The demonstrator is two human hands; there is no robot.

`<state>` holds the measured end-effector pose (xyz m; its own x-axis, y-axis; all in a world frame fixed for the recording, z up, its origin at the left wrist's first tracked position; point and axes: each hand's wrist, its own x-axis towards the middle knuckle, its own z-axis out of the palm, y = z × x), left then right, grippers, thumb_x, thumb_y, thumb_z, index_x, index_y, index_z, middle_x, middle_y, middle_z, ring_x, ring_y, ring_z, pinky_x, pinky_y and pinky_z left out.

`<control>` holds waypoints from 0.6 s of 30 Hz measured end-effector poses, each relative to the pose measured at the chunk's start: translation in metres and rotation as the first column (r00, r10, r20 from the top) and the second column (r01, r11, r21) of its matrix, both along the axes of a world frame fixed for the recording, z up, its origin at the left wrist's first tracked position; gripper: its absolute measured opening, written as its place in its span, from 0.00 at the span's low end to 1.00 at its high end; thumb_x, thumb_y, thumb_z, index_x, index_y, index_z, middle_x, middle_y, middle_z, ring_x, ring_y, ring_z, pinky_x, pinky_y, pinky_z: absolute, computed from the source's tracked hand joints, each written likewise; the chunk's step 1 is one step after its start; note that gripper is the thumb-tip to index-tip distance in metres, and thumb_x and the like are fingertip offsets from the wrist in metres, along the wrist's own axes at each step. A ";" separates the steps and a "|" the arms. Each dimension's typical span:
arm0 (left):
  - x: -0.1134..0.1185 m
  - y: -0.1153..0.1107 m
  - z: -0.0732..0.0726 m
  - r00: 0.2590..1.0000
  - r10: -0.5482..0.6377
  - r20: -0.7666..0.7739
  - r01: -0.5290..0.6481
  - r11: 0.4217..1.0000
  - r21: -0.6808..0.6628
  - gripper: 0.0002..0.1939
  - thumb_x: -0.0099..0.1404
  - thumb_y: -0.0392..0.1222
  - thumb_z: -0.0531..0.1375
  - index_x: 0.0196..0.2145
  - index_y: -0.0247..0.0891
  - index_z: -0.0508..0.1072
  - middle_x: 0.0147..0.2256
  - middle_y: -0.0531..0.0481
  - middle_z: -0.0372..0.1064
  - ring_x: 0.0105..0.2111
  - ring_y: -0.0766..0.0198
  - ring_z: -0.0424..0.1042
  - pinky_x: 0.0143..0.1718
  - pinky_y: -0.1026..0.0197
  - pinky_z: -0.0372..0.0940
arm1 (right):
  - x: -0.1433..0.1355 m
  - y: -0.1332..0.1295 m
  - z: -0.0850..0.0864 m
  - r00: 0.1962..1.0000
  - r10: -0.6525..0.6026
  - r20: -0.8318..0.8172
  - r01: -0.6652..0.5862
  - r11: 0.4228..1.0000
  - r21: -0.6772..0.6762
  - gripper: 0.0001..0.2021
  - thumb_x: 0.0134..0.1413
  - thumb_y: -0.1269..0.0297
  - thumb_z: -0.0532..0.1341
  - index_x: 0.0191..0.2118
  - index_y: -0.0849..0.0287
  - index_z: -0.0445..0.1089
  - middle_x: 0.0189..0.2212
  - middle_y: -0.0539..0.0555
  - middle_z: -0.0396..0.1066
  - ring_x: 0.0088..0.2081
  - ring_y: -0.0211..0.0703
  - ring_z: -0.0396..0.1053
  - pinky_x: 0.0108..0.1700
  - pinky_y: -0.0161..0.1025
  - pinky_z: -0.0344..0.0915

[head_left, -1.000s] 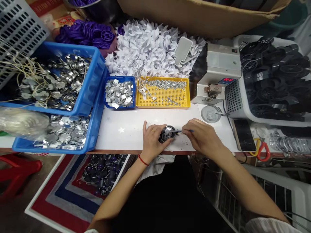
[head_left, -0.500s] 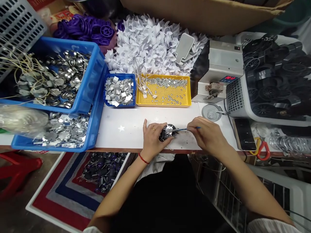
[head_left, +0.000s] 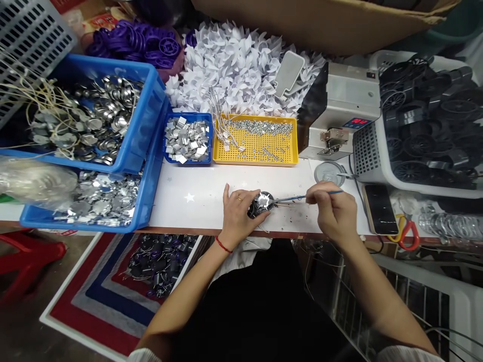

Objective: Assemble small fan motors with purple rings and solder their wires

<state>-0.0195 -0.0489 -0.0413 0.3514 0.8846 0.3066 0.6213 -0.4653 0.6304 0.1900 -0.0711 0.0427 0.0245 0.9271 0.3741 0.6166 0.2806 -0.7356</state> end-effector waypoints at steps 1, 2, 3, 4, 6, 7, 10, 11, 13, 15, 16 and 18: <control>-0.001 0.000 0.001 1.000 0.001 -0.006 -0.001 1.000 0.004 0.24 0.59 0.53 0.65 0.51 0.45 0.69 0.40 0.51 0.74 0.45 0.56 0.71 0.67 0.35 0.40 | 0.002 0.000 -0.003 0.996 -0.064 -0.066 0.063 0.998 -0.005 0.15 0.67 0.60 0.51 0.30 0.57 0.68 0.23 0.50 0.68 0.26 0.37 0.67 0.29 0.37 0.65; -0.003 0.000 0.003 1.000 0.001 -0.011 -0.001 1.000 0.012 0.25 0.59 0.54 0.65 0.52 0.45 0.69 0.43 0.50 0.74 0.47 0.54 0.71 0.67 0.35 0.38 | 0.003 -0.001 -0.005 0.979 -0.132 -0.153 0.131 0.991 -0.015 0.16 0.66 0.59 0.52 0.30 0.57 0.69 0.23 0.50 0.68 0.25 0.37 0.67 0.28 0.36 0.65; -0.007 -0.001 0.004 1.000 0.003 -0.012 -0.003 1.000 0.019 0.28 0.58 0.56 0.65 0.54 0.45 0.67 0.47 0.47 0.73 0.51 0.52 0.69 0.67 0.34 0.37 | 0.005 -0.002 -0.008 0.948 -0.197 -0.251 0.195 0.980 -0.035 0.15 0.66 0.58 0.53 0.30 0.58 0.69 0.23 0.49 0.68 0.24 0.36 0.67 0.28 0.36 0.64; -0.012 -0.002 0.005 1.000 0.005 -0.007 -0.004 1.000 0.016 0.33 0.57 0.58 0.65 0.57 0.44 0.64 0.52 0.44 0.70 0.55 0.50 0.66 0.67 0.33 0.35 | 0.005 -0.005 -0.011 0.905 -0.251 -0.345 0.245 0.968 -0.062 0.15 0.66 0.58 0.53 0.31 0.58 0.69 0.23 0.49 0.67 0.23 0.35 0.66 0.27 0.35 0.64; -0.025 -0.005 0.006 1.000 -0.004 0.024 0.005 0.999 -0.036 0.42 0.56 0.60 0.65 0.62 0.41 0.57 0.60 0.39 0.61 0.61 0.46 0.60 0.66 0.33 0.38 | 0.002 -0.012 -0.015 0.831 -0.311 -0.462 0.298 0.949 -0.104 0.14 0.65 0.57 0.55 0.32 0.59 0.70 0.23 0.48 0.68 0.23 0.35 0.66 0.27 0.35 0.64; -0.031 -0.007 0.004 0.999 -0.015 0.050 0.019 0.997 -0.077 0.43 0.56 0.60 0.65 0.63 0.41 0.55 0.61 0.38 0.59 0.62 0.47 0.59 0.66 0.35 0.42 | -0.001 -0.017 -0.017 0.823 -0.314 -0.473 0.299 0.948 -0.108 0.13 0.65 0.58 0.55 0.32 0.59 0.70 0.23 0.48 0.68 0.23 0.35 0.67 0.28 0.35 0.65; -0.043 -0.014 -0.005 0.989 -0.012 0.145 0.035 0.987 -0.159 0.33 0.60 0.54 0.64 0.60 0.43 0.61 0.55 0.43 0.68 0.56 0.53 0.67 0.64 0.40 0.53 | -0.018 -0.034 -0.022 0.898 -0.202 -0.390 0.194 0.979 -0.059 0.10 0.64 0.63 0.55 0.36 0.58 0.72 0.27 0.51 0.72 0.28 0.39 0.71 0.32 0.39 0.69; -0.044 -0.016 -0.009 0.985 0.006 0.173 0.022 0.987 -0.162 0.30 0.60 0.53 0.64 0.57 0.43 0.63 0.53 0.45 0.70 0.53 0.55 0.69 0.64 0.41 0.54 | -0.024 -0.038 -0.024 0.924 -0.136 -0.358 0.130 0.991 -0.041 0.09 0.64 0.65 0.55 0.37 0.58 0.73 0.29 0.52 0.73 0.30 0.40 0.72 0.34 0.40 0.69; -0.042 -0.018 -0.015 0.976 0.051 0.214 -0.019 0.989 -0.148 0.28 0.59 0.52 0.66 0.54 0.42 0.66 0.49 0.46 0.73 0.50 0.56 0.72 0.64 0.41 0.55 | -0.033 -0.043 -0.028 0.948 -0.030 -0.317 0.025 1.000 -0.019 0.09 0.64 0.68 0.54 0.39 0.57 0.72 0.32 0.53 0.73 0.33 0.41 0.72 0.35 0.41 0.70; -0.038 -0.020 -0.017 0.970 0.073 0.232 -0.048 0.992 -0.113 0.27 0.57 0.52 0.67 0.52 0.41 0.67 0.47 0.46 0.74 0.48 0.56 0.73 0.63 0.41 0.56 | -0.038 -0.044 -0.032 0.954 0.014 -0.298 -0.016 1.000 -0.003 0.10 0.63 0.69 0.53 0.39 0.57 0.72 0.32 0.54 0.73 0.34 0.42 0.72 0.35 0.41 0.70; -0.037 -0.020 -0.018 0.969 0.080 0.233 -0.059 0.993 -0.098 0.27 0.57 0.52 0.67 0.51 0.41 0.67 0.46 0.47 0.74 0.48 0.56 0.73 0.63 0.41 0.56 | -0.039 -0.044 -0.033 0.957 0.026 -0.290 -0.026 1.000 0.004 0.10 0.63 0.70 0.52 0.39 0.57 0.72 0.32 0.54 0.73 0.35 0.43 0.72 0.35 0.42 0.70; -0.036 -0.021 -0.018 0.970 0.094 0.223 -0.077 0.993 -0.084 0.27 0.56 0.53 0.67 0.49 0.40 0.67 0.44 0.47 0.74 0.46 0.57 0.73 0.63 0.41 0.56 | -0.040 -0.042 -0.034 0.963 0.058 -0.265 -0.052 0.998 0.030 0.10 0.62 0.71 0.52 0.40 0.57 0.72 0.32 0.55 0.73 0.36 0.45 0.72 0.35 0.44 0.70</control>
<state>-0.0554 -0.0695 -0.0592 0.2026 0.9317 0.3015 0.4942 -0.3631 0.7899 0.1504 -0.1136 0.0086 0.0747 0.9213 0.3815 0.3832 0.3267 -0.8640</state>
